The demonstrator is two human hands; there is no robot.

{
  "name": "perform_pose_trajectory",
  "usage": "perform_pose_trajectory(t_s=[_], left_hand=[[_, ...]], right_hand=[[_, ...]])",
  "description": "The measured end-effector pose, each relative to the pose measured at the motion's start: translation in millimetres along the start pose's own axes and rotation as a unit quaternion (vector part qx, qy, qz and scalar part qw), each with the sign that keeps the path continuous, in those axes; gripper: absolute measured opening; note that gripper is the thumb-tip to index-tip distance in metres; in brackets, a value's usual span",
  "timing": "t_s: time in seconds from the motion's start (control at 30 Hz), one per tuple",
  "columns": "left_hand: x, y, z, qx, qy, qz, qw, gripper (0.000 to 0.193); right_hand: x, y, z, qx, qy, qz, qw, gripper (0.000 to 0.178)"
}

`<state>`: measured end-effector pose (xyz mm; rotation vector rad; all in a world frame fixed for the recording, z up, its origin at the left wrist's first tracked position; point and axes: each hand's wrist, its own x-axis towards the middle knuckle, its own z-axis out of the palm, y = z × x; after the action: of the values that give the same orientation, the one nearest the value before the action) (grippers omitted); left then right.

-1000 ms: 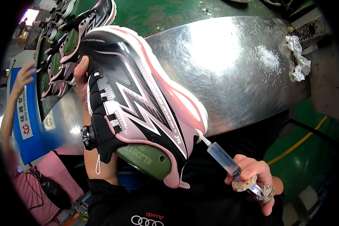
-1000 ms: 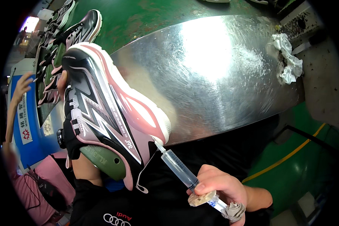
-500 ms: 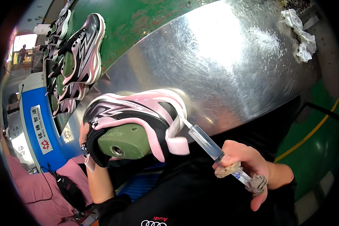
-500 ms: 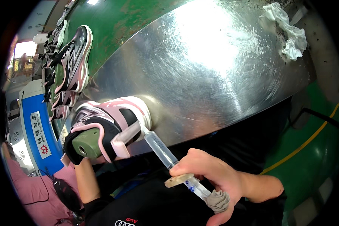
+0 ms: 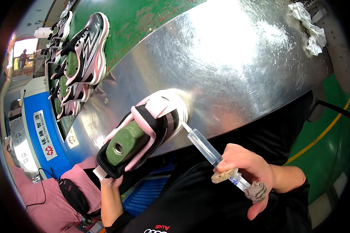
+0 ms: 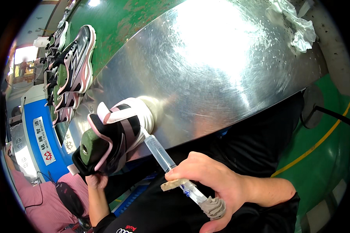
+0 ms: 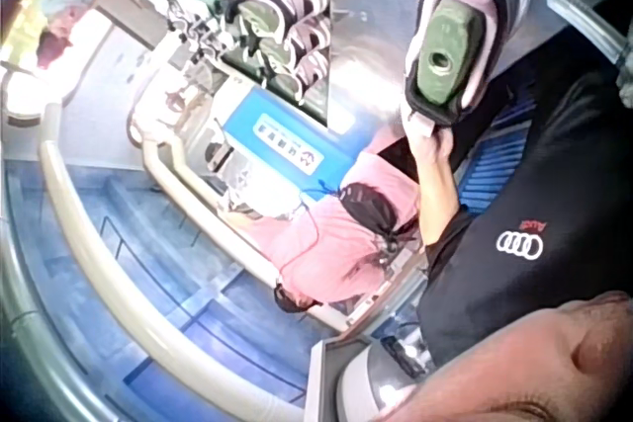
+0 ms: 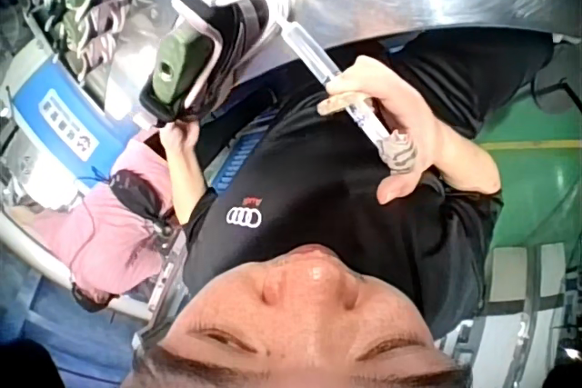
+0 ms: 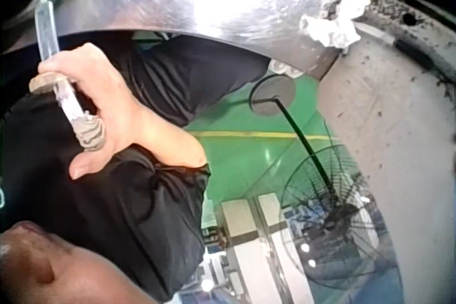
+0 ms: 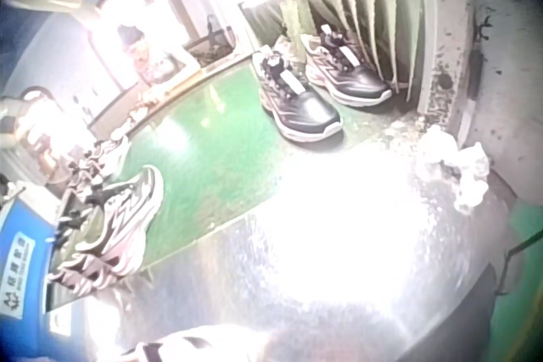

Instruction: The person takes shoes from a conveyor belt, applies adhesive along the sole seams using a syringe applicator, and places the shoes back onto the conveyor belt.

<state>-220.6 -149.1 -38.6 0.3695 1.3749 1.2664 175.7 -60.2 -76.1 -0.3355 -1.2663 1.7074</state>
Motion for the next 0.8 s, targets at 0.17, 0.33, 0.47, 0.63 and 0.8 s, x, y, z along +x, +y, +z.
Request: perform_pose_trajectory(t_s=[0.17, 0.33, 0.47, 0.63, 0.8], left_hand=[[-20, -22, -21, -0.048, 0.017, -0.037, 0.998, 0.061], [-35, -38, 58, -0.106, -0.044, -0.144, 0.983, 0.069], [-47, -54, 56, -0.184, -0.131, -0.135, 0.965, 0.072], [-38, -64, 58, -0.187, -0.212, -0.189, 0.940, 0.084], [-45, -71, 87, -0.253, -0.191, -0.215, 0.924, 0.089]], right_hand=[[-2, -1, 3, -0.034, -0.005, -0.001, 0.999, 0.092], [-5, -6, 14, -0.021, 0.015, 0.019, 0.999, 0.093], [0, -14, 23, -0.028, 0.017, 0.031, 0.999, 0.095], [11, -23, 31, -0.067, -0.015, 0.029, 0.997, 0.093], [15, -58, 32, -0.090, -0.101, 0.082, 0.987, 0.111]])
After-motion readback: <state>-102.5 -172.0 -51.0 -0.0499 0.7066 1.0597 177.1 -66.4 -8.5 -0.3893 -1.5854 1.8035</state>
